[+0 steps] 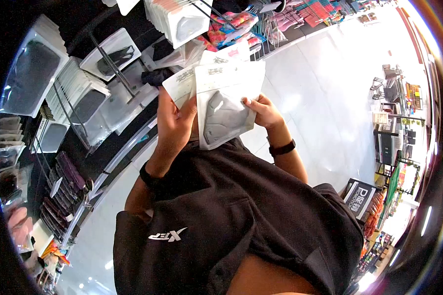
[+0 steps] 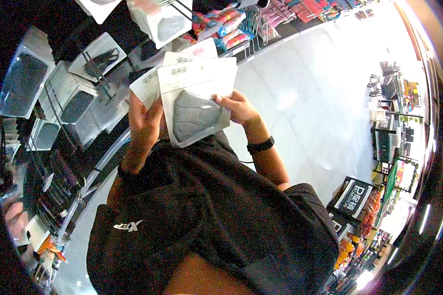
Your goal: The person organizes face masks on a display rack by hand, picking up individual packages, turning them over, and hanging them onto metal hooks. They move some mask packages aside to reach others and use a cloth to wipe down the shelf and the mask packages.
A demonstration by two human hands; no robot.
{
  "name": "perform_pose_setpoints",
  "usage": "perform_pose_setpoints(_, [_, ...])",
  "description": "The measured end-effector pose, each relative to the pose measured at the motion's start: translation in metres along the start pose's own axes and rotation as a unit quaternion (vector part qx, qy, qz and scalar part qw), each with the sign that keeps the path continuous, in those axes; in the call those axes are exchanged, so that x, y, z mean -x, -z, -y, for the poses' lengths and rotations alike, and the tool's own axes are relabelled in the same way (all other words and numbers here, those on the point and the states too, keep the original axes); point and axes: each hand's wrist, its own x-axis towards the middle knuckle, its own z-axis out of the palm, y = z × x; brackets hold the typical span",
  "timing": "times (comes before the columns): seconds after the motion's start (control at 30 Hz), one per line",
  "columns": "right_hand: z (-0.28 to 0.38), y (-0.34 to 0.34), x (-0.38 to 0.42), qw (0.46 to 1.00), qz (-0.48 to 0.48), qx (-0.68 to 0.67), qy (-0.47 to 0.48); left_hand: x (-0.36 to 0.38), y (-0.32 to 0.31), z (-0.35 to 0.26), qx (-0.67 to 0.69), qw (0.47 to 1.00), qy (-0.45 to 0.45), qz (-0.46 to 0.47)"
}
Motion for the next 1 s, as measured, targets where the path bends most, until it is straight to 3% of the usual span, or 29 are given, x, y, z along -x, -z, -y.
perform_pose_setpoints(0.03, [0.003, -0.003, 0.001, 1.0, 0.001, 0.02, -0.001, 0.001, 0.005, 0.003, -0.008, 0.999, 0.022, 0.045])
perform_pose_setpoints(0.17, [0.0, -0.01, 0.0, 0.998, -0.047, 0.045, 0.006, 0.004, 0.001, -0.007, 0.031, 0.996, 0.043, 0.074])
perform_pose_setpoints(0.27, [-0.005, -0.006, 0.005, 0.999, -0.039, -0.036, 0.014, 0.005, 0.021, -0.004, 0.014, 0.985, 0.103, 0.14])
perform_pose_setpoints(0.3, [-0.008, -0.001, 0.006, 0.997, -0.052, -0.056, 0.005, 0.003, 0.018, -0.015, -0.043, 0.992, 0.025, 0.113])
perform_pose_setpoints(0.37, [-0.019, 0.011, 0.008, 0.992, -0.078, -0.096, -0.012, 0.005, 0.024, -0.013, -0.077, 0.993, 0.039, 0.078])
perform_pose_setpoints(0.43, [-0.025, 0.017, 0.013, 0.991, -0.06, -0.119, -0.019, 0.004, 0.023, -0.017, -0.018, 0.999, 0.004, 0.05])
perform_pose_setpoints(0.53, [-0.029, 0.014, 0.018, 0.988, -0.018, -0.156, -0.005, 0.007, 0.026, -0.006, -0.074, 0.993, -0.089, -0.035])
perform_pose_setpoints(0.6, [-0.039, 0.025, 0.019, 0.984, 0.005, -0.178, 0.009, 0.008, 0.027, -0.009, -0.07, 0.991, -0.067, -0.092])
perform_pose_setpoints(0.7, [-0.038, 0.024, 0.023, 0.982, -0.037, -0.181, 0.025, 0.003, 0.029, -0.01, -0.099, 0.973, -0.061, -0.198])
perform_pose_setpoints(0.8, [-0.035, 0.034, 0.024, 0.976, -0.036, -0.209, 0.055, -0.007, 0.029, -0.013, 0.001, 0.974, -0.108, -0.198])
perform_pose_setpoints(0.93, [-0.022, 0.045, 0.025, 0.965, 0.024, -0.247, 0.082, -0.009, 0.03, -0.023, 0.018, 0.98, -0.088, -0.177])
perform_pose_setpoints(1.0, [-0.016, 0.046, 0.026, 0.969, -0.01, -0.231, 0.088, -0.011, 0.024, -0.029, 0.045, 0.978, -0.082, -0.187])
